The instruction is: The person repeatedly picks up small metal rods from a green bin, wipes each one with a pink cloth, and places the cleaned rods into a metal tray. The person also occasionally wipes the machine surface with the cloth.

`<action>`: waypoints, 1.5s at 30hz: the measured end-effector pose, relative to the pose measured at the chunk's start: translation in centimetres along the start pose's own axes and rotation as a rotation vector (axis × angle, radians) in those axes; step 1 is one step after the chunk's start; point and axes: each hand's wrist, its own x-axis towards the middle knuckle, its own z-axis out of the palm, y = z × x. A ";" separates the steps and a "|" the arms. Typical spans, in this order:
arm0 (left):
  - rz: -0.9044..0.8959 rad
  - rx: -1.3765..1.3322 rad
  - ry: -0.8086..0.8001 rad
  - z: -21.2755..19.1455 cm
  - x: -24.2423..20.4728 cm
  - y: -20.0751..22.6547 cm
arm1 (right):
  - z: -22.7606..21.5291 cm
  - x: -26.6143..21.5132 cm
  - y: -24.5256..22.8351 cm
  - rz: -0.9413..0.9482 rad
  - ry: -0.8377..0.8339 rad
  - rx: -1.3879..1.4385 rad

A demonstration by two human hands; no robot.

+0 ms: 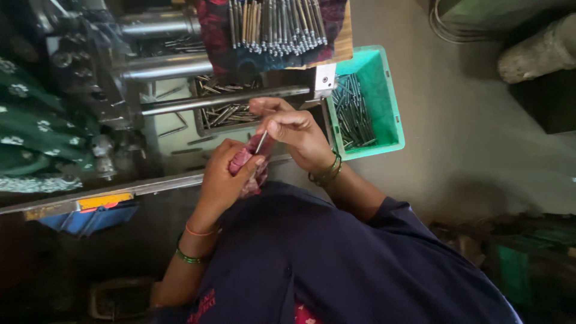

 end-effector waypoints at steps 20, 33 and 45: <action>-0.131 -1.115 0.662 7.2 -1.4 -2.0 | -1.2 -4.4 1.1 -0.351 -0.551 -0.974; 0.393 0.244 0.737 -5.8 -3.3 0.3 | -2.6 4.5 2.2 0.004 0.102 0.001; 0.585 0.649 0.278 -15.0 -1.2 2.1 | 7.0 21.1 5.4 -0.270 -0.053 -0.627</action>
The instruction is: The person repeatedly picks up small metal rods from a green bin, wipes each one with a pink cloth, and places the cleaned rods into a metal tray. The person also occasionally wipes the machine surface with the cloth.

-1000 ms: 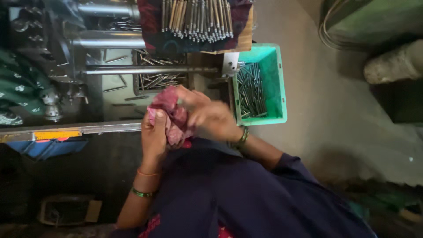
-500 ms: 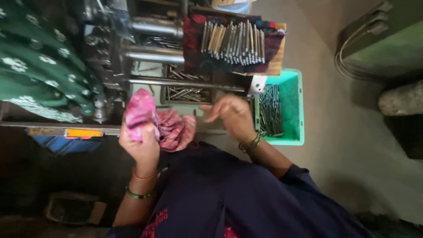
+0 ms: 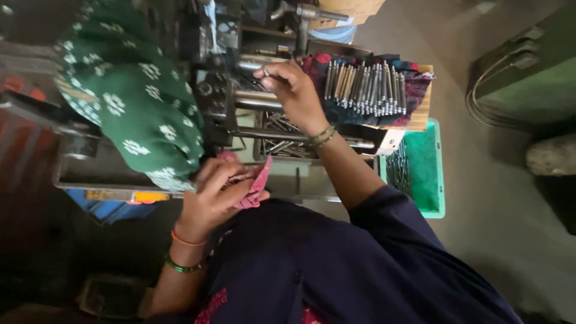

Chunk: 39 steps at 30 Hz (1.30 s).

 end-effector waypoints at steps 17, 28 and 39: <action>0.122 -0.222 -0.014 0.3 -2.6 -4.9 | 6.3 6.7 1.3 -0.012 0.034 -0.360; 0.143 -0.258 -0.096 0.3 -2.9 -5.5 | 1.8 3.1 2.3 -0.026 0.250 -0.361; 0.162 -0.209 -0.104 0.5 -3.2 -5.7 | 7.3 2.7 2.5 0.275 0.523 0.783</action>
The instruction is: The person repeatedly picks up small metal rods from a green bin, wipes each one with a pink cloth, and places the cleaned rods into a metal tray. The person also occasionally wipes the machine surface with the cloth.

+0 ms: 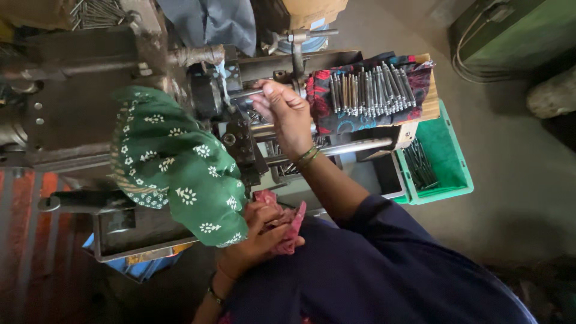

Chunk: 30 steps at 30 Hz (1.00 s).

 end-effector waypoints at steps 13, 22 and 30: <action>-0.007 -0.042 0.003 0.1 -0.1 -0.1 | 1.7 -1.8 1.4 -0.082 -0.129 -0.503; 0.003 0.004 -0.021 -0.3 0.7 0.1 | 1.7 -1.3 0.0 -0.204 -0.481 -0.766; 0.035 0.021 -0.001 -0.3 0.5 -0.1 | 0.9 -3.0 -1.5 -0.275 -0.578 -0.770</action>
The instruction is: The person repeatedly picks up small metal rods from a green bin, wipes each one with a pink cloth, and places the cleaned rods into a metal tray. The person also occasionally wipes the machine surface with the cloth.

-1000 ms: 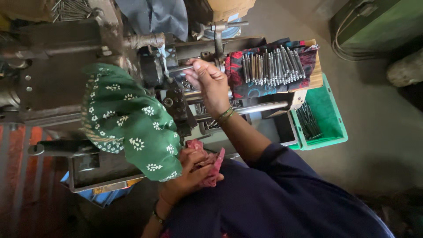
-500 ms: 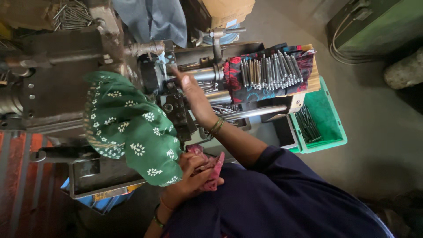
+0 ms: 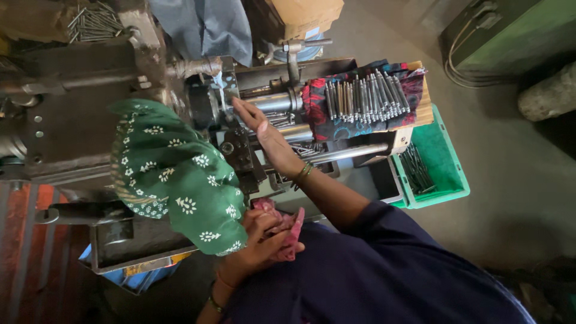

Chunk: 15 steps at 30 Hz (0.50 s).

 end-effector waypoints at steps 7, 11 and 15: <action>0.002 0.003 0.005 0.5 -0.6 -0.3 | -0.3 -0.1 0.1 -0.027 -0.022 -0.035; -0.020 -0.012 -0.014 0.5 -0.5 -0.3 | -0.6 -0.3 0.3 -0.017 -0.026 -0.026; -0.019 0.014 0.022 0.4 -0.1 -0.2 | -0.7 0.0 0.4 -0.013 -0.049 -0.041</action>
